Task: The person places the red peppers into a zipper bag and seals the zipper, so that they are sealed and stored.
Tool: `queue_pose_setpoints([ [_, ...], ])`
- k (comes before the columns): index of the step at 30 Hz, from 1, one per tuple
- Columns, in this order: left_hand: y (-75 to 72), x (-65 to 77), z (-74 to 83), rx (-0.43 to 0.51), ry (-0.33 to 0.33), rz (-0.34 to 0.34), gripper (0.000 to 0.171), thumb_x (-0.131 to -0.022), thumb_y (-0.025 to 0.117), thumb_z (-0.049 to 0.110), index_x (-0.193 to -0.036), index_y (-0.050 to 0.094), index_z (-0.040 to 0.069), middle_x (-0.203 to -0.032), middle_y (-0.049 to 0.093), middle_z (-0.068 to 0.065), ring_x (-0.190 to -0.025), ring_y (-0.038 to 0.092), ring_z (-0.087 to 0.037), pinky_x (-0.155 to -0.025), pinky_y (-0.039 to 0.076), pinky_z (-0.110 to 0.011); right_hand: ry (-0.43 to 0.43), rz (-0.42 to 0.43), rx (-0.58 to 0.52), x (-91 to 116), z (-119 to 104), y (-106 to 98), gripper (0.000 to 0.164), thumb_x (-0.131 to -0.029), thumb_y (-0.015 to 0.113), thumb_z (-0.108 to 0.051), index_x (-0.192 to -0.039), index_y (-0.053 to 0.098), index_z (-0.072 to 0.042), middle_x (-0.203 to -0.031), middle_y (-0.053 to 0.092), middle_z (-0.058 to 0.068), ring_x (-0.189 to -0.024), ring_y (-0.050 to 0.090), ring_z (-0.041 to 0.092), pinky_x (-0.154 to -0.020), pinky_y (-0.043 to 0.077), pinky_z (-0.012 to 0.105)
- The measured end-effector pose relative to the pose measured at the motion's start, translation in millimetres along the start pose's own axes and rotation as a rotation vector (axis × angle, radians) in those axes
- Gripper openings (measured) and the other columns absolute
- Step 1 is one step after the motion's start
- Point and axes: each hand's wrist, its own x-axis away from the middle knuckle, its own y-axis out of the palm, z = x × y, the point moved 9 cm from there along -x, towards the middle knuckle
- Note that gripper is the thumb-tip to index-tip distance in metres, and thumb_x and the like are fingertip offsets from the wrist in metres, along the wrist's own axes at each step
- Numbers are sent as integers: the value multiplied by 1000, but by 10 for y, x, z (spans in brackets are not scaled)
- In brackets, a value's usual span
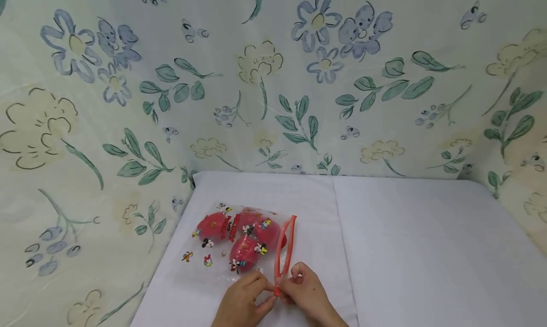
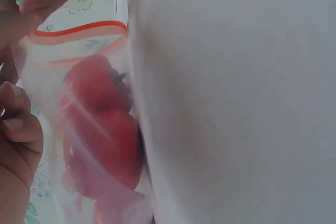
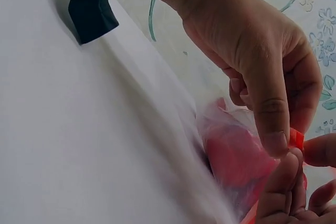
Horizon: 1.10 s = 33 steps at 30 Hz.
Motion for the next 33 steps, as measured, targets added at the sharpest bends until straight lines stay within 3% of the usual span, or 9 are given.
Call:
queue_pose_setpoints([
  [6,-33,42,32,88,73,55,27,-66,92,11,-85,75,21,-85,65,11,-76,60,-1,-70,47,-10,28,-20,-18,16,25,38,34,-89,68,-6,-80,37,-17,-68,63,-4,-62,62,7,-59,53,23],
  [14,-1,-25,75,81,101,-15,20,-70,89,9,-82,77,19,-82,65,12,-75,59,1,-72,47,-9,27,71,-101,13,23,11,37,-86,66,-3,-82,32,-17,-65,56,-4,-60,57,7,-58,49,25],
  [21,-39,-78,114,89,165,0,22,-68,88,7,-81,76,19,-80,64,12,-74,59,0,-72,48,-10,4,124,-169,2,14,6,38,-86,67,-1,-84,32,-16,-65,55,-6,-57,54,8,-57,48,24],
  [27,-57,-99,64,86,84,4,19,-73,89,11,-83,75,20,-83,67,13,-79,60,0,-75,49,-10,0,124,-158,-9,-36,12,38,-89,68,-5,-82,32,-16,-68,55,-5,-58,56,8,-57,50,23],
  [29,-60,-97,42,67,45,11,20,-74,88,13,-85,74,21,-86,67,13,-82,61,-1,-78,49,-12,19,87,-152,-11,-54,24,37,-90,67,-8,-80,33,-17,-68,58,-4,-59,58,7,-57,51,22],
  [33,-73,-81,38,54,31,42,25,-73,86,11,-92,73,21,-92,67,11,-86,61,-4,-81,50,-15,62,-19,-149,-11,-67,67,35,-92,68,-13,-78,36,-18,-67,63,-3,-61,61,6,-59,53,22],
])
